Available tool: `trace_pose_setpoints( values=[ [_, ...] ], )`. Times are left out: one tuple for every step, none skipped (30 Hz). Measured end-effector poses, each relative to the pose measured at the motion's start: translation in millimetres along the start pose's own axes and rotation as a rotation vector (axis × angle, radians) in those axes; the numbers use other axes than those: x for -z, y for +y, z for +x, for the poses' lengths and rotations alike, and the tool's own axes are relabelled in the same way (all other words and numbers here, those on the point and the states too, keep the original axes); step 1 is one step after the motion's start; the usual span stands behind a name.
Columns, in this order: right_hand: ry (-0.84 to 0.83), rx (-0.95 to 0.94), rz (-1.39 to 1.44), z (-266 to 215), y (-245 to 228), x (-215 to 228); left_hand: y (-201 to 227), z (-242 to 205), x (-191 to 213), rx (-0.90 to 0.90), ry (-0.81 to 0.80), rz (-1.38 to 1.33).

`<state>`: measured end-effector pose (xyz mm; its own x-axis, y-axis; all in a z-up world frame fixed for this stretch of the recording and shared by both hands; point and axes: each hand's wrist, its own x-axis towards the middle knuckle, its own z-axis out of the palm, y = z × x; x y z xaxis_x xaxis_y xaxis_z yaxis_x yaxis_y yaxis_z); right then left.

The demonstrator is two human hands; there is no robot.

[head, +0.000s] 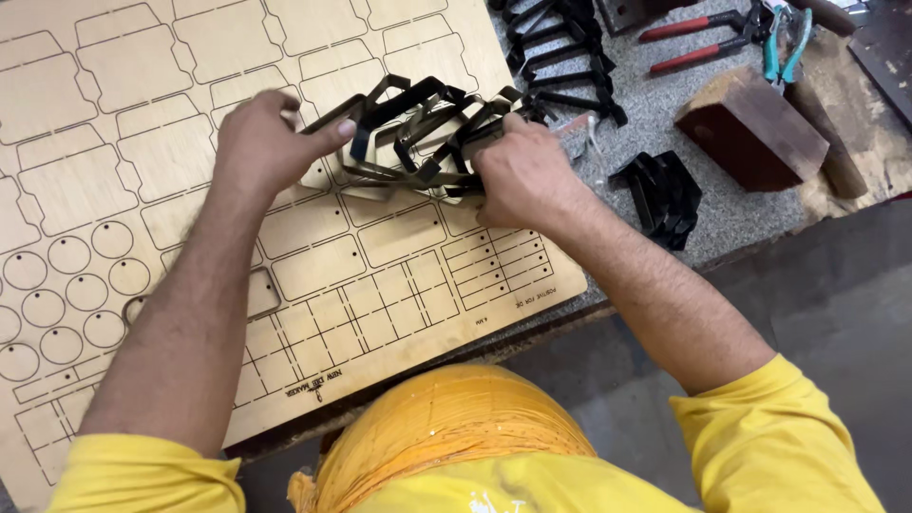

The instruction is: The person repeatedly rubs the edges of small dark metal pieces with a small abrasive block to smooth them. They handle the pieces one at a time, rotating them to treat different edges, and place finished pieces into a pile on the workbench.

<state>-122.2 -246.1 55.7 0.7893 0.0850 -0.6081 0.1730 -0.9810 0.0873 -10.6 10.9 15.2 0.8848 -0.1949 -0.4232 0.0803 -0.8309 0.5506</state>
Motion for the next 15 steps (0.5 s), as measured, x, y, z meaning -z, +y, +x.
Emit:
trace_pose_setpoints(
  values=[
    [0.052,0.037,-0.016,2,1,-2,2,-4,1,0.036,-0.028,-0.01],
    [0.1,0.076,-0.03,4,2,-6,3,-8,1,0.076,-0.06,-0.018],
    [0.148,0.114,-0.044,5,1,-9,4,-10,1,0.116,-0.092,-0.027],
    [0.151,0.101,-0.029,8,1,-9,7,-8,2,0.065,-0.097,0.012],
    [0.153,0.087,-0.014,11,1,-9,9,-6,3,0.014,-0.101,0.051],
    [0.142,0.073,0.007,10,-2,-13,9,-6,1,-0.033,-0.121,0.091],
    [0.109,0.06,0.025,10,-6,-16,8,-6,-1,-0.031,-0.147,0.094],
    [0.081,0.039,0.034,11,-7,-16,10,-2,-2,-0.04,-0.168,0.091],
    [0.054,0.018,0.044,10,-8,-16,11,1,-3,-0.049,-0.189,0.088],
    [0.096,0.025,0.041,8,-9,-15,11,5,-3,-0.057,-0.201,0.048],
    [0.138,0.032,0.038,5,-10,-15,11,8,-2,-0.064,-0.214,0.009],
    [0.175,0.045,0.042,1,-15,-18,7,10,-2,-0.063,-0.232,-0.025],
    [0.223,0.058,0.055,-2,-18,-19,4,11,-3,-0.085,-0.231,-0.009],
    [0.274,0.064,0.068,-5,-19,-21,5,15,-5,-0.114,-0.23,0.009],
    [0.324,0.069,0.08,-7,-20,-22,6,19,-6,-0.143,-0.23,0.026]
  ],
)
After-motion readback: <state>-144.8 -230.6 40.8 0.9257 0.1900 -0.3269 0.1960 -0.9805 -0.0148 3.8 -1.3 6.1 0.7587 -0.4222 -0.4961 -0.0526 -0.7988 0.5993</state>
